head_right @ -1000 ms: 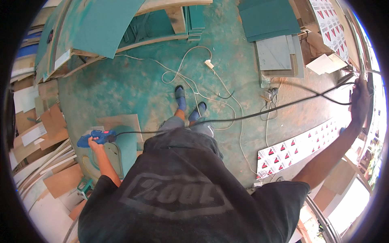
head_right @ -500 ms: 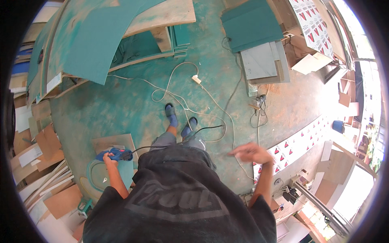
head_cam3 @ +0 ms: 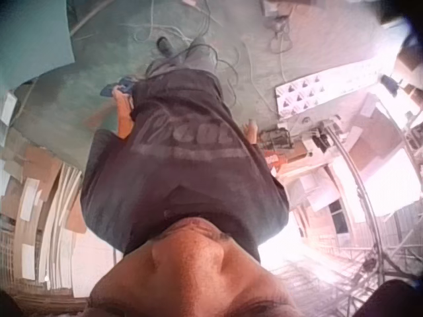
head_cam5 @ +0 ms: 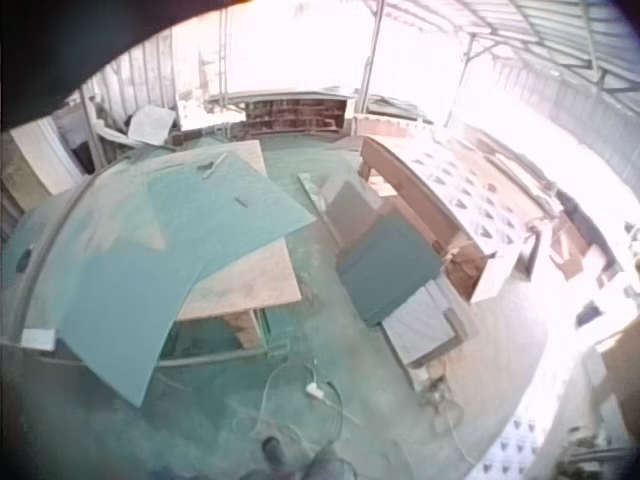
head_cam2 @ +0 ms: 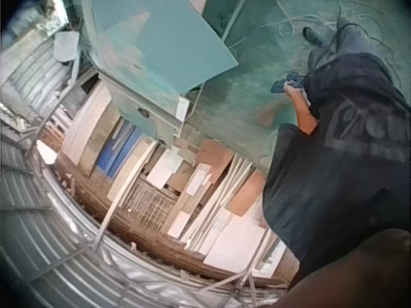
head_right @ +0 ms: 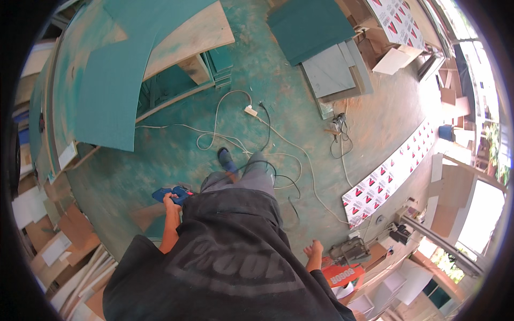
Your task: The person prepares a jigsaw by inserting a blade, connects it to a power strip on the floor, and uses it to saw a curved shape into a green wooden panel.
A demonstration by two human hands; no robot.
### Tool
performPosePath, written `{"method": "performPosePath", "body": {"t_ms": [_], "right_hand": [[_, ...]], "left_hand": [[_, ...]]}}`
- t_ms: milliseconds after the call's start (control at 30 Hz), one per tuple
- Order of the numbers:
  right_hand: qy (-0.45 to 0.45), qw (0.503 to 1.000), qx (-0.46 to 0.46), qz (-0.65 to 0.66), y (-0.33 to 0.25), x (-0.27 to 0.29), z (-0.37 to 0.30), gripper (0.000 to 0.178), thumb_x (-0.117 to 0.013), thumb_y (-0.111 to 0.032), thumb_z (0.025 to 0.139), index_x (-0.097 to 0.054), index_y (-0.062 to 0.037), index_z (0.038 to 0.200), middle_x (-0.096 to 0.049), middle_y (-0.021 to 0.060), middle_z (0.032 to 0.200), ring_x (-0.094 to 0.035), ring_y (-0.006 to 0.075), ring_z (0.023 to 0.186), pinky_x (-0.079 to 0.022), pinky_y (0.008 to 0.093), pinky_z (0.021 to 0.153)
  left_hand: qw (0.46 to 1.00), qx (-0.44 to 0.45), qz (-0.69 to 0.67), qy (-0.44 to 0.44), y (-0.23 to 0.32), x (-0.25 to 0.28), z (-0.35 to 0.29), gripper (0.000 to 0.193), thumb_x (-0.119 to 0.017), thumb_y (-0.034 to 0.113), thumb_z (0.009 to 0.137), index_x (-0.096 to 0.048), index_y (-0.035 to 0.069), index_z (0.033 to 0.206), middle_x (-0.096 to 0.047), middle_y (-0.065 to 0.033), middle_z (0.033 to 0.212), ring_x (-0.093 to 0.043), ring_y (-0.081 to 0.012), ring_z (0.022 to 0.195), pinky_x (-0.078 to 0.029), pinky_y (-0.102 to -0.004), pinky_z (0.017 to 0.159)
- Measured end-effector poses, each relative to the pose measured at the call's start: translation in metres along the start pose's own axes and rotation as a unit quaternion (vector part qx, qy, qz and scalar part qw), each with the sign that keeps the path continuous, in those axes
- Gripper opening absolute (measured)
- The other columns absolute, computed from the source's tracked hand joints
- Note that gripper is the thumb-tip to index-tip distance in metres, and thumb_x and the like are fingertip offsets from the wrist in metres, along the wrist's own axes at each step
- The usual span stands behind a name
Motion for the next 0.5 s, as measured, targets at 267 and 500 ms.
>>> {"method": "performPosePath", "body": {"t_ms": [267, 500], "right_hand": [[-0.242, 0.916, 0.263, -0.181, -0.12, -0.203, -0.105, 0.041, -0.062, -0.032, 0.101, -0.061, -0.0103, 0.135, -0.07, 0.0076, 0.111, -0.068, 0.0198, 0.093, -0.055, 0.0372, 0.078], [-0.25, 0.901, 0.281, -0.217, -0.184, -0.23, -0.116, 0.039, -0.06, -0.031, 0.101, -0.061, -0.0091, 0.134, -0.072, 0.007, 0.106, -0.069, 0.0185, 0.087, -0.055, 0.035, 0.072]], "left_hand": [[0.993, -0.014, 0.111, -0.043, 0.029, -0.063, -0.008, 0.011, -0.063, 0.011, 0.087, -0.053, 0.01, 0.082, -0.055, -0.0016, 0.069, -0.055, -0.0157, 0.06, -0.051, -0.0316, 0.058], [0.98, -0.001, 0.18, -0.081, 0.022, -0.098, -0.031, 0.012, -0.064, 0.013, 0.087, -0.054, 0.011, 0.081, -0.054, -0.0014, 0.068, -0.055, -0.0161, 0.061, -0.05, -0.0312, 0.059]]}}
Point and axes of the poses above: each hand's wrist, its own z-axis towards the middle knuckle, its own x-axis out of the back of the hand, y = z × x, the point moved 8 cm from there along z, towards the middle knuckle
